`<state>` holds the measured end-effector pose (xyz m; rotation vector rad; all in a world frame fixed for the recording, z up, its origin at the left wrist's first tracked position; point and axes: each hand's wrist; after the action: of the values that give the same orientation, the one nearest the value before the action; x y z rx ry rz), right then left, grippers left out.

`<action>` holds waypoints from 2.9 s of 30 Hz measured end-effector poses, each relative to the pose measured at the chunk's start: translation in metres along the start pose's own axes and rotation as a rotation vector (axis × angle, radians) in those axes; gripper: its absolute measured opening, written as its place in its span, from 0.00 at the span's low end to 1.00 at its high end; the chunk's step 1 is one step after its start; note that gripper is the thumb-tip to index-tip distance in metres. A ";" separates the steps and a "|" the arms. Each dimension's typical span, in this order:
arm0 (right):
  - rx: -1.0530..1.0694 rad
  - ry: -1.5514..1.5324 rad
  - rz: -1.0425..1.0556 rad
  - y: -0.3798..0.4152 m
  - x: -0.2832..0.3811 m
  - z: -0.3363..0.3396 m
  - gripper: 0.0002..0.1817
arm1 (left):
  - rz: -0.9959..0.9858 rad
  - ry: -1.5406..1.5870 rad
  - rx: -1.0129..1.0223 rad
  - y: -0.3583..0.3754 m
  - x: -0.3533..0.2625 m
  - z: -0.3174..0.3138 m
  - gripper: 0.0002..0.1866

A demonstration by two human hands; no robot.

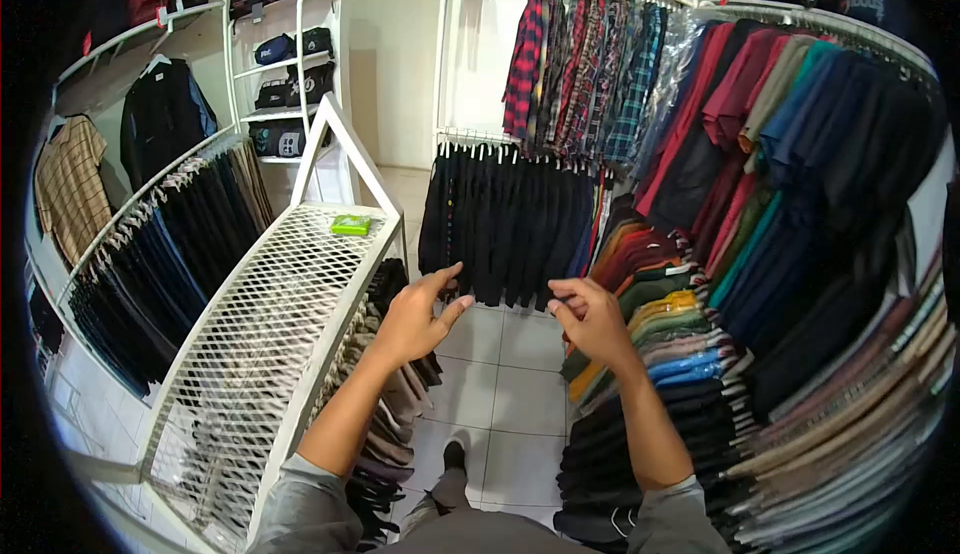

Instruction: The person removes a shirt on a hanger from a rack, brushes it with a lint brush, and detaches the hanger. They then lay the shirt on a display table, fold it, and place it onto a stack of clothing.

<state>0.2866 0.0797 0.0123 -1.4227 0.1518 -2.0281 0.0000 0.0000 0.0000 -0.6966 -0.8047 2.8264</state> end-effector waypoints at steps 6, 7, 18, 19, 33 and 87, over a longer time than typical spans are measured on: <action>-0.058 0.000 0.140 -0.145 -0.042 0.012 0.16 | -0.037 -0.005 -0.063 -0.132 0.050 -0.018 0.31; -0.056 0.001 0.158 -0.170 -0.053 0.012 0.16 | -0.040 -0.011 -0.079 -0.154 0.064 -0.025 0.31; -0.155 -0.017 0.257 -0.385 -0.107 0.030 0.16 | -0.139 0.091 -0.163 -0.385 0.132 -0.062 0.29; -0.160 0.030 0.289 -0.403 -0.105 0.035 0.15 | -0.141 0.090 -0.162 -0.402 0.135 -0.062 0.29; -0.297 0.500 0.827 -0.714 -0.110 0.129 0.16 | -0.296 -0.171 -0.340 -0.658 0.150 -0.056 0.32; -0.682 0.586 1.167 -0.693 -0.087 0.235 0.21 | -0.088 -0.652 -0.902 -0.671 0.213 -0.013 0.40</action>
<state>0.2063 0.7330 0.3431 -0.6506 1.6159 -1.2940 -0.1889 0.6276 0.2577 0.2631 -2.1805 2.4927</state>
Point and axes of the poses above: each hand's wrist, its own y-axis away from the middle knuckle, its own z-axis out of the back of the hand, x = y × z, and after that the axes turned 14 degrees about -y, right-handed
